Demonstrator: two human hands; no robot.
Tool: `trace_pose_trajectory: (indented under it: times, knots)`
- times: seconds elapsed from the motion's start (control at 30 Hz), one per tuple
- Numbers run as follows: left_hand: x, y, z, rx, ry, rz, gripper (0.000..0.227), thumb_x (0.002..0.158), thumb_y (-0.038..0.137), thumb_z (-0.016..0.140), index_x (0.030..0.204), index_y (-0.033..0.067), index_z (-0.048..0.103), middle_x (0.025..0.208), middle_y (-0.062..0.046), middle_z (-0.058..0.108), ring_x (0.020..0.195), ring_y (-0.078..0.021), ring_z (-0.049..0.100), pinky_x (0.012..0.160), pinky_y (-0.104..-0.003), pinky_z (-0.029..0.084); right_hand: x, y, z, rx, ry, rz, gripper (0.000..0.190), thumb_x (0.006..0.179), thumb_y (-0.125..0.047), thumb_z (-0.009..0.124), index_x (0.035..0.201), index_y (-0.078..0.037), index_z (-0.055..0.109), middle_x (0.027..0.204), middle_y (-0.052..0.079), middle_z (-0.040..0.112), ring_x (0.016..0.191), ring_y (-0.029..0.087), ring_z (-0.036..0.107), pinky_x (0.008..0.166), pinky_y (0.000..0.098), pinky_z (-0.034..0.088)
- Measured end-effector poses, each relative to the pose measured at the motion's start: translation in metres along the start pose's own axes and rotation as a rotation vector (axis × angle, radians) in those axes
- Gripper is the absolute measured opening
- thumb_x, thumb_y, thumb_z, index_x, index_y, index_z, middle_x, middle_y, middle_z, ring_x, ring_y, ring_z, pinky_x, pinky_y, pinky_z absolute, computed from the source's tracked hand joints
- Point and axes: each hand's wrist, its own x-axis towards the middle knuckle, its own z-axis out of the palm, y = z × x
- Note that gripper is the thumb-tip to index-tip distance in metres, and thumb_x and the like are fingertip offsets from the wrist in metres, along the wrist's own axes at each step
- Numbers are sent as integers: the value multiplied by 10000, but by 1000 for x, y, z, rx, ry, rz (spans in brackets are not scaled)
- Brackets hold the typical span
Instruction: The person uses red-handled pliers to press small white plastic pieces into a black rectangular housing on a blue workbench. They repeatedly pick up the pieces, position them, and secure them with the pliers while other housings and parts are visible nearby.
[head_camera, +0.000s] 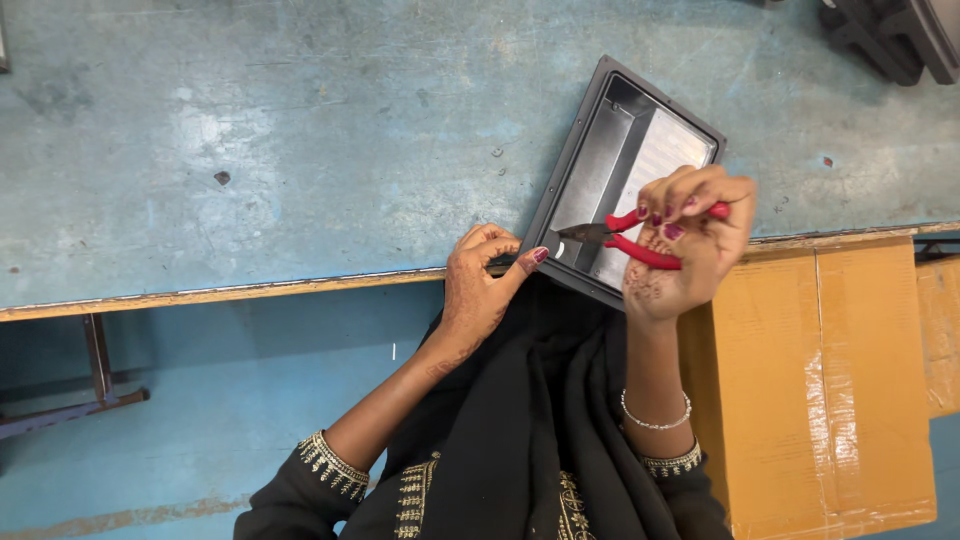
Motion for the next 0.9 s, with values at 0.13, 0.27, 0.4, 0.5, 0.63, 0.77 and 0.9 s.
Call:
trace_pose_trajectory:
  times: [0.13, 0.27, 0.4, 0.5, 0.63, 0.77, 0.9]
  knots:
    - [-1, -2, 1, 25, -4, 14, 322, 875, 332, 804, 883, 13, 756, 917, -71, 685, 919, -218, 645, 827, -341, 498, -1, -8, -9, 73, 95, 83, 232, 803, 47, 415, 1023, -30, 416, 861, 120, 441, 735, 187, 420, 760, 333, 449]
    - [1, 1, 0, 43, 6, 34, 356, 872, 339, 798, 957, -1, 734, 1001, -88, 697, 982, -247, 661, 870, -352, 512, -7, -14, -11, 5, 130, 61, 242, 802, 56, 431, 1025, -38, 417, 886, 124, 452, 780, 195, 434, 771, 335, 452]
    - [1, 7, -2, 64, 9, 63, 386, 879, 341, 786, 1025, -10, 720, 1050, -105, 699, 1024, -267, 667, 904, -369, 512, 2, -17, -27, 49, 189, -27, 257, 785, 68, 441, 1009, -56, 419, 871, 99, 449, 767, 182, 443, 750, 345, 475]
    - [4, 10, -3, 65, -7, 61, 392, 912, 347, 754, 1071, -9, 712, 1072, -109, 696, 1041, -267, 671, 918, -371, 510, 21, -30, -66, -9, 359, -165, 41, 916, -74, 398, 948, -74, 422, 877, 101, 463, 788, 208, 494, 742, 393, 545]
    - [18, 9, -2, 116, -85, -53, 411, 913, 403, 715, 1077, 27, 723, 1019, -103, 714, 962, -237, 708, 900, -346, 532, 36, -65, -148, 93, 487, -325, 257, 752, 126, 465, 954, -29, 429, 905, 129, 484, 770, 229, 517, 739, 377, 534]
    - [52, 0, 8, 134, -141, -79, 518, 878, 456, 706, 1167, 26, 686, 1040, -132, 706, 938, -240, 701, 850, -361, 535, 24, -62, -224, -17, 717, -494, 221, 749, 156, 479, 902, 1, 446, 869, 138, 488, 767, 280, 547, 771, 428, 559]
    - [96, -6, 34, 193, -162, 99, 622, 859, 447, 740, 1230, -38, 629, 1131, -208, 670, 1020, -344, 650, 882, -429, 506, 9, -36, -269, -149, 810, -567, 178, 728, 99, 463, 861, -19, 470, 823, 134, 480, 692, 258, 539, 663, 373, 520]
